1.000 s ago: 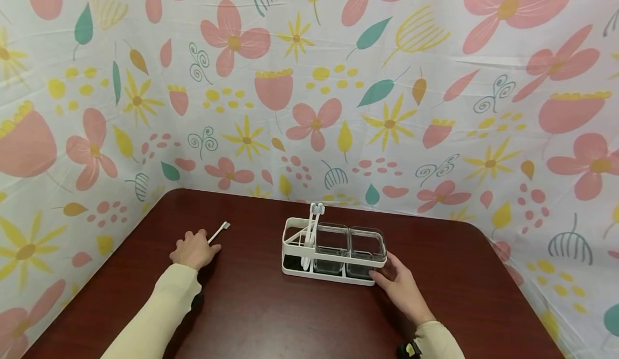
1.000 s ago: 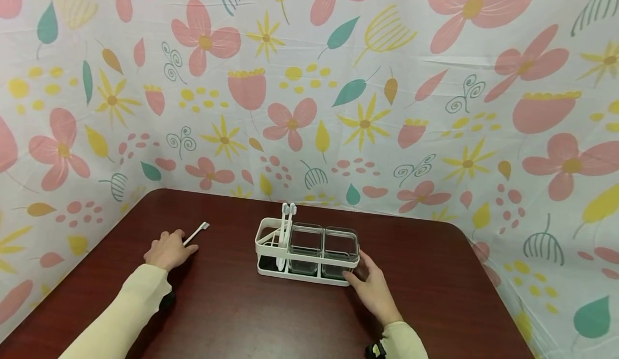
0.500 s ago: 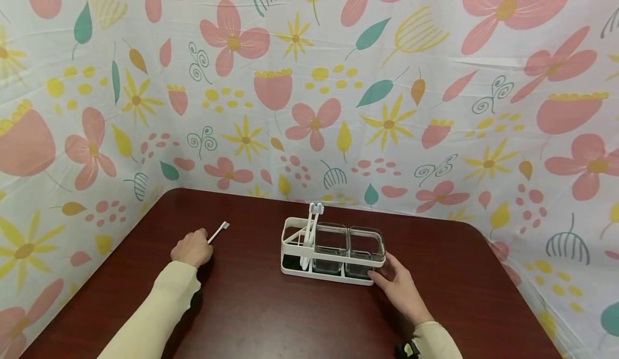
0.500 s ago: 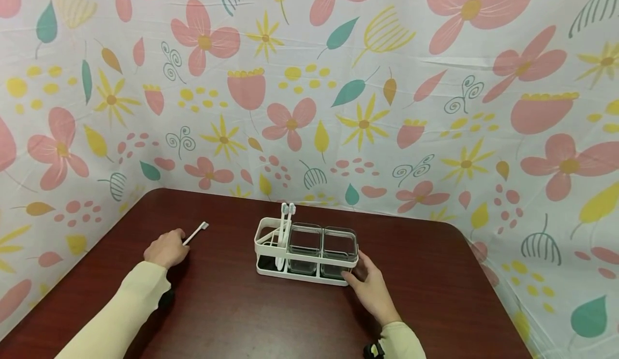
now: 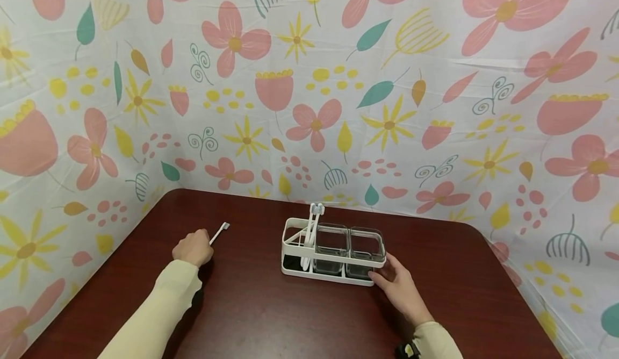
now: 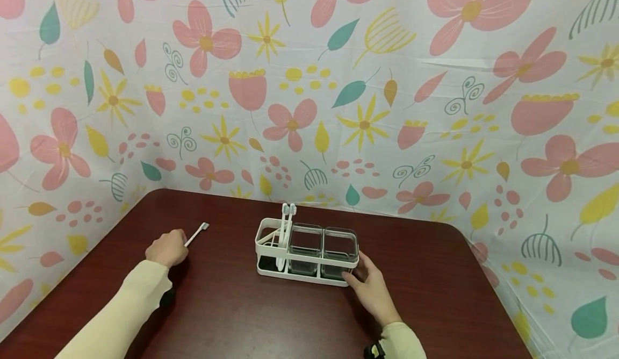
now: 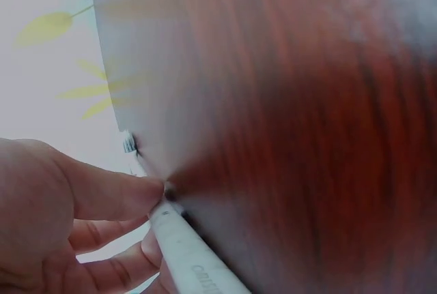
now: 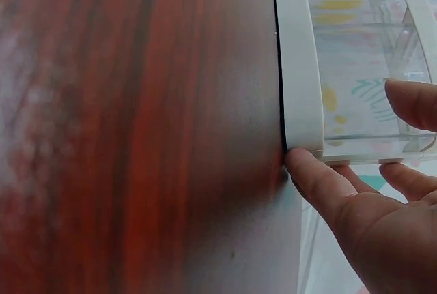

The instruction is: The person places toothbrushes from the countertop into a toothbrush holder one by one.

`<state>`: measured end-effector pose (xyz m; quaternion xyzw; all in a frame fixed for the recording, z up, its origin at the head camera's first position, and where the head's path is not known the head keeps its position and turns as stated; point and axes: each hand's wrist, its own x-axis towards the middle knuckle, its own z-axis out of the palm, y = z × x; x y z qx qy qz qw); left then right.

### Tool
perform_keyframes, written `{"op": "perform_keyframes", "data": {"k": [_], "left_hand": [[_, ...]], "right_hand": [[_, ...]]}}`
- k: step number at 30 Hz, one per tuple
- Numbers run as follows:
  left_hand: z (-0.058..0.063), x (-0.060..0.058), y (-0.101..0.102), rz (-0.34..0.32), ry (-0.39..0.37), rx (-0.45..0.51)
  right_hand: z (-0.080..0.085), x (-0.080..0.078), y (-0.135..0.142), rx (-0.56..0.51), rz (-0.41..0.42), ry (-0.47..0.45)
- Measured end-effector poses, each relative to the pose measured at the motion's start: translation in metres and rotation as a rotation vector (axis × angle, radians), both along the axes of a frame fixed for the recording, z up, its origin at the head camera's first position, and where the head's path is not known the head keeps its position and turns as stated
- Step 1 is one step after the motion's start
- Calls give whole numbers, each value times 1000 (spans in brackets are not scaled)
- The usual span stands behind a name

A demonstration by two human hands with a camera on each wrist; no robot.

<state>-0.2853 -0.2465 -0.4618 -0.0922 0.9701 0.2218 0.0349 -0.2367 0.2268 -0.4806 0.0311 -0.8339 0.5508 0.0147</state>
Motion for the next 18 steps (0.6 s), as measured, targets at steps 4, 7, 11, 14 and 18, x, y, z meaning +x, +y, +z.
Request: {"op": "perform_keyframes", "data": {"k": [4, 7, 11, 14, 18], "left_hand": [[2, 0, 0, 12, -27, 2], [4, 1, 1, 13, -46, 7], [6, 2, 2, 7, -61, 18], [9, 3, 2, 8, -62, 26], [10, 2, 2, 9, -70, 43]], "right_hand": [[-1, 1, 1, 0, -6, -11], [-1, 1, 1, 10, -13, -17], [-1, 1, 2, 13, -16, -18], [-1, 1, 2, 7, -11, -11], [-2, 0, 1, 5, -10, -1]]}}
